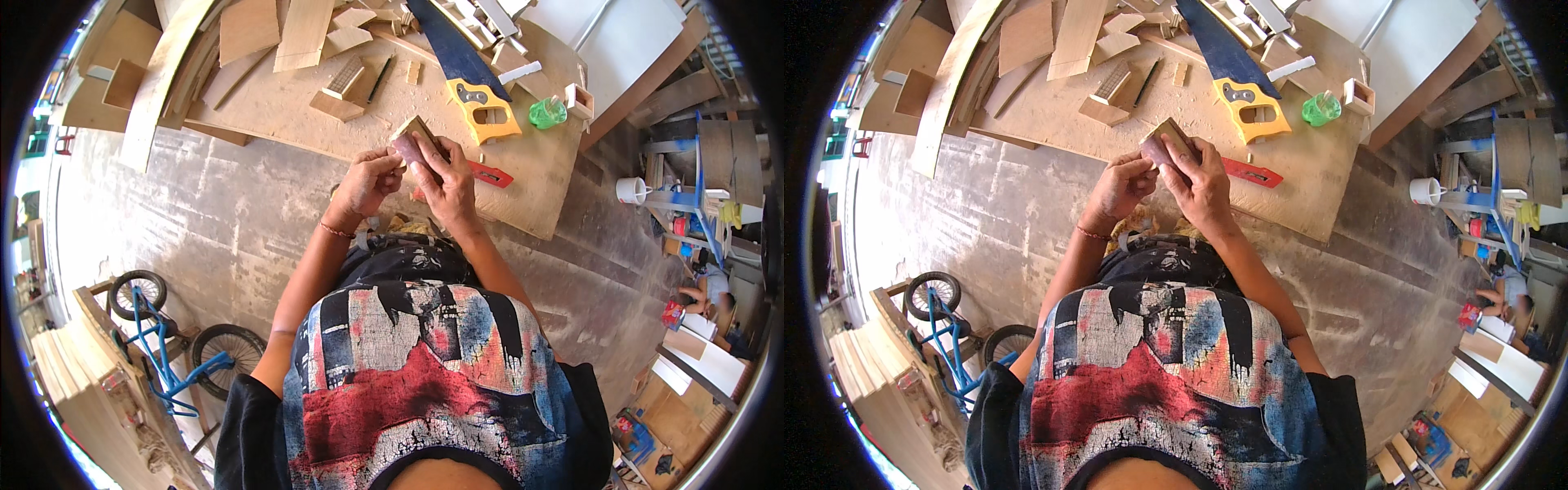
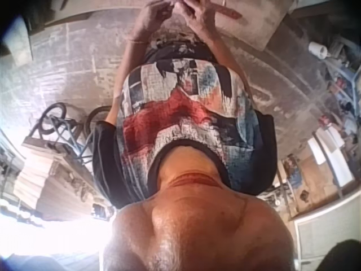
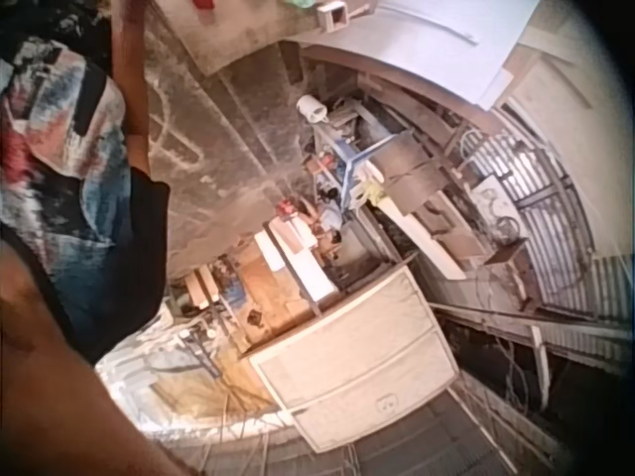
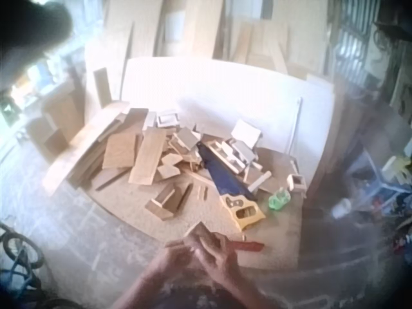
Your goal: The person constructs small wooden furniture models by sanding pieces of wood, using a small blade to refine the edges, and applying glue to join parts together.
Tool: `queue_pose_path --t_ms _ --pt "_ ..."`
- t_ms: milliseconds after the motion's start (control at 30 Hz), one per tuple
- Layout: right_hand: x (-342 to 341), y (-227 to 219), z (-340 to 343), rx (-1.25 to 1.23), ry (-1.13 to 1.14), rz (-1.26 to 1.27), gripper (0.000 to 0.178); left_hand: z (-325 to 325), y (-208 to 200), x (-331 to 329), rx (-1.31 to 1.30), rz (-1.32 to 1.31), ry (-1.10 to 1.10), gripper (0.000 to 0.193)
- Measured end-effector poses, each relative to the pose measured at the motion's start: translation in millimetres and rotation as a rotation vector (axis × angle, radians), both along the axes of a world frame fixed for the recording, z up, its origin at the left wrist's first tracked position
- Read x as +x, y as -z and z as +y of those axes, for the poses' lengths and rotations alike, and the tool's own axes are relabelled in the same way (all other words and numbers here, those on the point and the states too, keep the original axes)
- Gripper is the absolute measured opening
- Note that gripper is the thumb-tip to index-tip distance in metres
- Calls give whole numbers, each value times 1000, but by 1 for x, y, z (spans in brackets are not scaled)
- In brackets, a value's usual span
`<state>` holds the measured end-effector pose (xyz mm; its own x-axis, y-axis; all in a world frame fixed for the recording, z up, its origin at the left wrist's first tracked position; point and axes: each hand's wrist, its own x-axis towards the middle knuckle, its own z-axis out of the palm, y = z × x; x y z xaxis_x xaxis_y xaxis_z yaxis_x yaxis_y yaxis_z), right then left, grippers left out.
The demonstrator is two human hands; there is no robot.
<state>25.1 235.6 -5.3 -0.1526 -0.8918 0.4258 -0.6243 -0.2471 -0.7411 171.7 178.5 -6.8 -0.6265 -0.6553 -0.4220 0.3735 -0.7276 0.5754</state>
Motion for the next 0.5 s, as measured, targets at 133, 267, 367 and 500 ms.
queue_pose_path --t_ms 133,267,367,500 --pt "-4 -4 -7 51 58 32 37 1 -4 -1 -72 -35 18 10" --pt "-2 -7 1 -28 -5 86 38 -1 -1 0 -88 -48 -16 11" --pt "-1 -5 -1 1 58 81 39 -1 -1 0 -119 -92 37 12" --pt "-5 -3 -4 -12 62 184 40 1 -4 -4 -120 -121 10 13"
